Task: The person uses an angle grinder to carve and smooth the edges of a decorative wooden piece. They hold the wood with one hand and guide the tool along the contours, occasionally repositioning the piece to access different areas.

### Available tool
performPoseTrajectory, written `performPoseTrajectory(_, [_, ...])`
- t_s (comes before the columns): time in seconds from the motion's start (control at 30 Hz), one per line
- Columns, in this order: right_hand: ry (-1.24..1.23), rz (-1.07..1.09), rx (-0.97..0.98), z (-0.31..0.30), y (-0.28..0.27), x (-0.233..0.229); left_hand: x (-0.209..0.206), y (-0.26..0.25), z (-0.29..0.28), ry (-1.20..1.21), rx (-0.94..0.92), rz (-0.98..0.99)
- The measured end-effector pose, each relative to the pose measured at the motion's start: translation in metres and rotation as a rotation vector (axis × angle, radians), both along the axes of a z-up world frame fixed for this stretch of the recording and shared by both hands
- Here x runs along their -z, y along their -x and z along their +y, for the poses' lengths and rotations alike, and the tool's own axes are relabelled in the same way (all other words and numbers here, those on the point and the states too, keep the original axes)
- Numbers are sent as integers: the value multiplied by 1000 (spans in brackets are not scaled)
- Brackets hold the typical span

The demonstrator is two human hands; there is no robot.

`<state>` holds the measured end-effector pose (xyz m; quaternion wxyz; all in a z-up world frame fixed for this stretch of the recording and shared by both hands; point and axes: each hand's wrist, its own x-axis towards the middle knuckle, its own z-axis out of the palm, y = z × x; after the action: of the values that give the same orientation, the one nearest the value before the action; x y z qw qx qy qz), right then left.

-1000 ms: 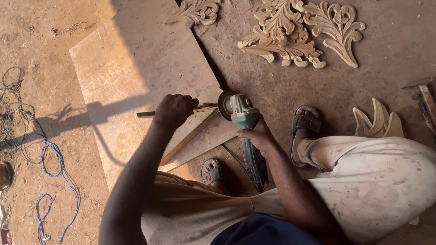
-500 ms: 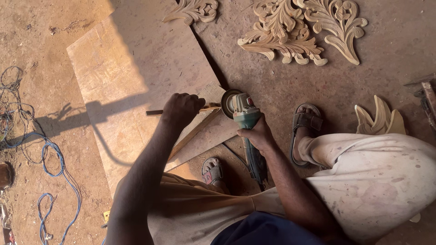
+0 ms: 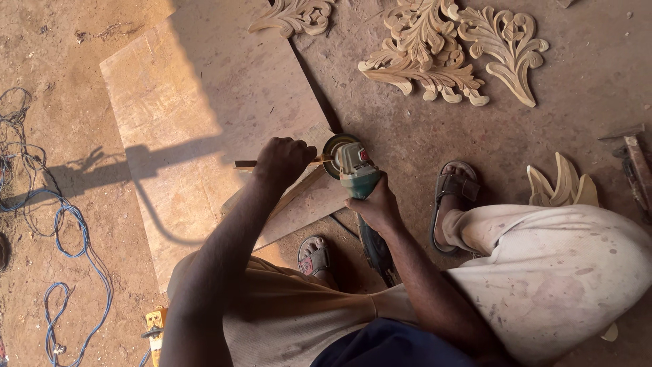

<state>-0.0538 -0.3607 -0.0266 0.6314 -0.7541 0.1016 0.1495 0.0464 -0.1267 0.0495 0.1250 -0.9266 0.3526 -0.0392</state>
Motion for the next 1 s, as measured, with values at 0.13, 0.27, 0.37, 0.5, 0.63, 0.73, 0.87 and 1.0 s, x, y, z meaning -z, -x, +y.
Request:
performPoseTrajectory(0.13, [26, 34, 29, -4, 0, 0, -2, -2, 5, 18, -16, 15])
performPoseTrajectory(0.27, [2, 9, 24, -7, -2, -3, -3, -3, 3, -19, -40, 44])
performPoseTrajectory(0.37, [-44, 38, 4, -3, 0, -5, -1, -1, -1, -35, -36, 28])
performPoseTrajectory(0.5, [-58, 41, -13, 2, 2, -5, -4, 0, -2, -90, -66, 42])
performPoseTrajectory(0.63, [-77, 52, -7, 1, 1, 2, -11, 5, 5, -47, -71, 57])
performPoseTrajectory(0.73, [-156, 62, 0, -1, -2, 10, -19, 9, 15, 7, -93, 105])
performPoseTrajectory(0.87, [-310, 127, 4, -3, -4, 22, -26, 12, 28, 18, -146, 176])
performPoseTrajectory(1.0, [-392, 258, 58, -2, -7, 35, -28, 18, 39, 76, -157, 164])
